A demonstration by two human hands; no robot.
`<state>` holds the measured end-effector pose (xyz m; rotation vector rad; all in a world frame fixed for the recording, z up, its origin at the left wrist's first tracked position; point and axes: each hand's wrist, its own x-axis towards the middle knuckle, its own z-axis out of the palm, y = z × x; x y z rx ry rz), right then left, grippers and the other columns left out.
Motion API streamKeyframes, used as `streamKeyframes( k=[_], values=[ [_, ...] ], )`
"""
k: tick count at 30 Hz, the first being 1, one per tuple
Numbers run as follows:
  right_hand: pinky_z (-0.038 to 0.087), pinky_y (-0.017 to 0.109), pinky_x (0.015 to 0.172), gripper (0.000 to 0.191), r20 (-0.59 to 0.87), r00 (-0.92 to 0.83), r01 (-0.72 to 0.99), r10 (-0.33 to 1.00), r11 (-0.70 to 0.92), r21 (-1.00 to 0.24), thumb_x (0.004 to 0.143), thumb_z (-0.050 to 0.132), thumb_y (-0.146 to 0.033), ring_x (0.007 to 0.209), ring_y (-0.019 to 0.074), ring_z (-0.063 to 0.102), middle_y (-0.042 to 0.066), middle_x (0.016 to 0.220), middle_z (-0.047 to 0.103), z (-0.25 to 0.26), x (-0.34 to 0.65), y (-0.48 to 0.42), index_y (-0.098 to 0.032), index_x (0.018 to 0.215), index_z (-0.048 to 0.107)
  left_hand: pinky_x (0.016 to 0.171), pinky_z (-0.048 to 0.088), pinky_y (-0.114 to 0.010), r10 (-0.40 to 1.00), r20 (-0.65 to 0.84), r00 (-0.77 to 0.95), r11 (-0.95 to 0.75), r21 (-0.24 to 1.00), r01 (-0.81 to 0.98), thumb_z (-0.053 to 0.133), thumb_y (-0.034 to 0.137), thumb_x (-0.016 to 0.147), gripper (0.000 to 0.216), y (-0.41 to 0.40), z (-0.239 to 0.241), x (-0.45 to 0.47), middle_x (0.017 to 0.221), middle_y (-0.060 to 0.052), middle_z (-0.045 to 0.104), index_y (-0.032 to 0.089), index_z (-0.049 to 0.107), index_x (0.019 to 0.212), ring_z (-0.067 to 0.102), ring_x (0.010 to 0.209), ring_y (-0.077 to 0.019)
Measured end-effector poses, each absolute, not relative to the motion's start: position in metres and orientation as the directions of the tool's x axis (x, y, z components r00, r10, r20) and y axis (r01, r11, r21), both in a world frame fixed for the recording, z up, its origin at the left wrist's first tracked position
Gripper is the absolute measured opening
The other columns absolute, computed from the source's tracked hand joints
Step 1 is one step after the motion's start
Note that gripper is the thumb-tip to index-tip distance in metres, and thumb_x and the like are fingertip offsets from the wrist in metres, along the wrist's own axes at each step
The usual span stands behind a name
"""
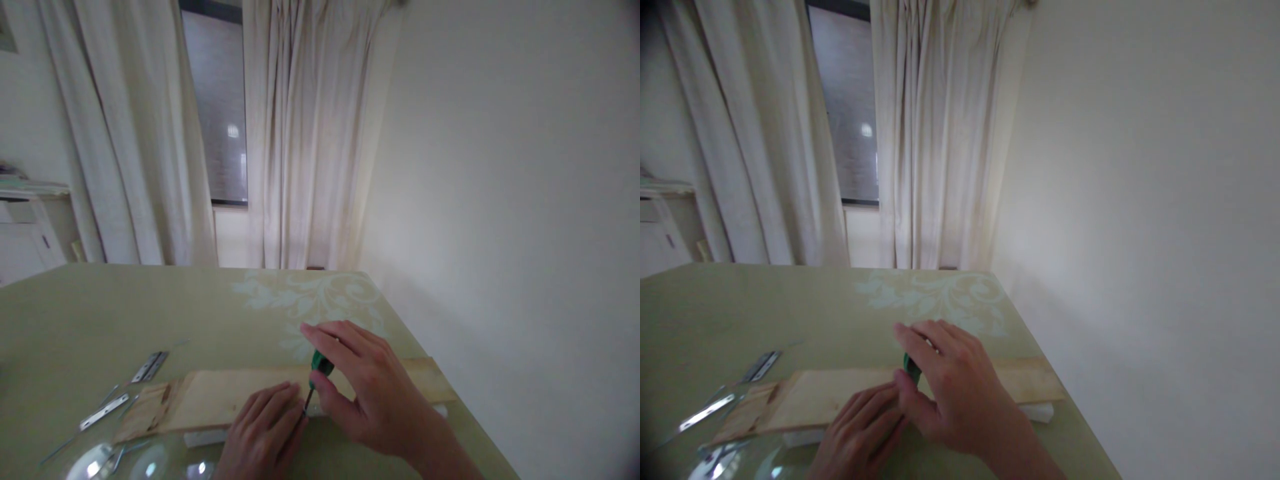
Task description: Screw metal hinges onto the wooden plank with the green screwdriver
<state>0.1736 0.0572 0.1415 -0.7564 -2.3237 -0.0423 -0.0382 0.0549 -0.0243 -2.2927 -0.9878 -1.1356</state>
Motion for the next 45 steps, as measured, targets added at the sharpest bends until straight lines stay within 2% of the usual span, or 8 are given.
streamKeyframes(
  k=[4,9,16,19,24,35,40,45],
  values=[
    [0.054,0.030,0.090,0.040,0.552,-0.635,0.471,0.541,0.837,-0.279,0.108,0.052,-0.026,0.105,0.0180,0.067,0.006,0.117,0.072,0.144,0.176,0.059,-0.027,0.148,0.056,0.086,0.063,-0.034,0.422,0.810,0.407,-0.666,-0.028,0.746,0.053,0.027,0.106,0.023,0.054,-0.025,-0.038,0.112,-0.004,0.080,0.024,0.074,0.113,0.076,0.104,-0.0217],
    [0.047,0.031,0.066,0.028,0.704,-0.542,0.623,0.458,0.782,-0.029,0.104,0.060,-0.045,0.074,0.0185,0.058,0.005,0.083,0.064,0.131,0.167,0.064,-0.022,0.109,0.076,0.087,0.063,-0.034,0.424,0.812,0.401,-0.665,-0.022,0.747,0.054,0.029,0.105,0.023,0.055,-0.027,-0.038,0.112,-0.004,0.080,0.025,0.075,0.112,0.076,0.103,-0.0216],
    [0.050,0.039,0.110,0.054,0.546,-0.608,0.481,0.577,0.814,-0.325,0.105,0.048,-0.019,0.129,0.0215,0.060,0.010,0.140,0.066,0.144,0.178,0.060,-0.023,0.158,0.044,0.087,0.063,-0.032,0.410,0.816,0.407,-0.669,-0.035,0.743,0.053,0.032,0.106,0.025,0.056,-0.028,-0.039,0.113,-0.005,0.080,0.025,0.076,0.114,0.076,0.104,-0.0213],
    [0.054,0.031,0.096,0.033,0.538,-0.608,0.425,0.584,0.812,-0.401,0.107,0.055,-0.026,0.109,0.0169,0.067,0.005,0.120,0.073,0.143,0.184,0.068,-0.028,0.140,0.062,0.087,0.063,-0.032,0.430,0.819,0.381,-0.659,-0.004,0.752,0.054,0.032,0.106,0.025,0.055,-0.027,-0.037,0.111,-0.004,0.080,0.027,0.076,0.115,0.076,0.103,-0.0214],
    [0.044,0.028,0.066,0.035,0.663,-0.481,0.693,0.574,0.712,-0.113,0.102,0.063,-0.050,0.071,0.0160,0.058,0.002,0.077,0.062,0.133,0.176,0.069,-0.021,0.084,0.067,0.086,0.063,-0.035,0.473,0.809,0.348,-0.651,0.055,0.757,0.052,0.033,0.106,0.027,0.054,-0.030,-0.035,0.111,-0.005,0.080,0.027,0.078,0.110,0.076,0.101,-0.0221],
    [0.044,0.030,0.072,0.023,-0.061,-0.819,0.567,0.571,0.820,0.077,0.099,0.070,-0.043,0.088,0.0217,0.068,0.006,0.098,0.074,0.211,0.166,0.078,-0.021,0.102,0.070,0.088,0.058,-0.041,0.571,0.739,0.358,-0.650,0.141,0.746,0.060,0.032,0.103,0.020,0.050,-0.029,-0.039,0.115,-0.008,0.078,0.023,0.077,0.109,0.073,0.101,-0.0251],
    [0.033,0.031,0.059,0.054,-0.093,-0.538,0.796,0.838,0.542,0.270,0.104,0.047,-0.066,0.075,0.0255,0.068,0.012,0.084,0.075,0.214,0.157,0.087,-0.019,0.090,0.071,0.090,0.056,-0.040,0.569,0.742,0.354,-0.651,0.143,0.746,0.062,0.030,0.102,0.018,0.049,-0.030,-0.039,0.116,-0.008,0.078,0.022,0.076,0.111,0.072,0.102,-0.0251],
    [0.031,0.029,0.058,0.044,-0.263,-0.678,0.624,0.686,0.727,0.286,0.094,0.075,-0.047,0.082,0.0223,0.068,0.008,0.103,0.077,0.234,0.151,0.086,-0.021,0.125,0.058,0.088,0.056,-0.041,0.543,0.759,0.359,-0.652,0.112,0.750,0.063,0.030,0.102,0.017,0.051,-0.032,-0.038,0.116,-0.008,0.078,0.022,0.075,0.110,0.071,0.101,-0.0259]
  ],
)
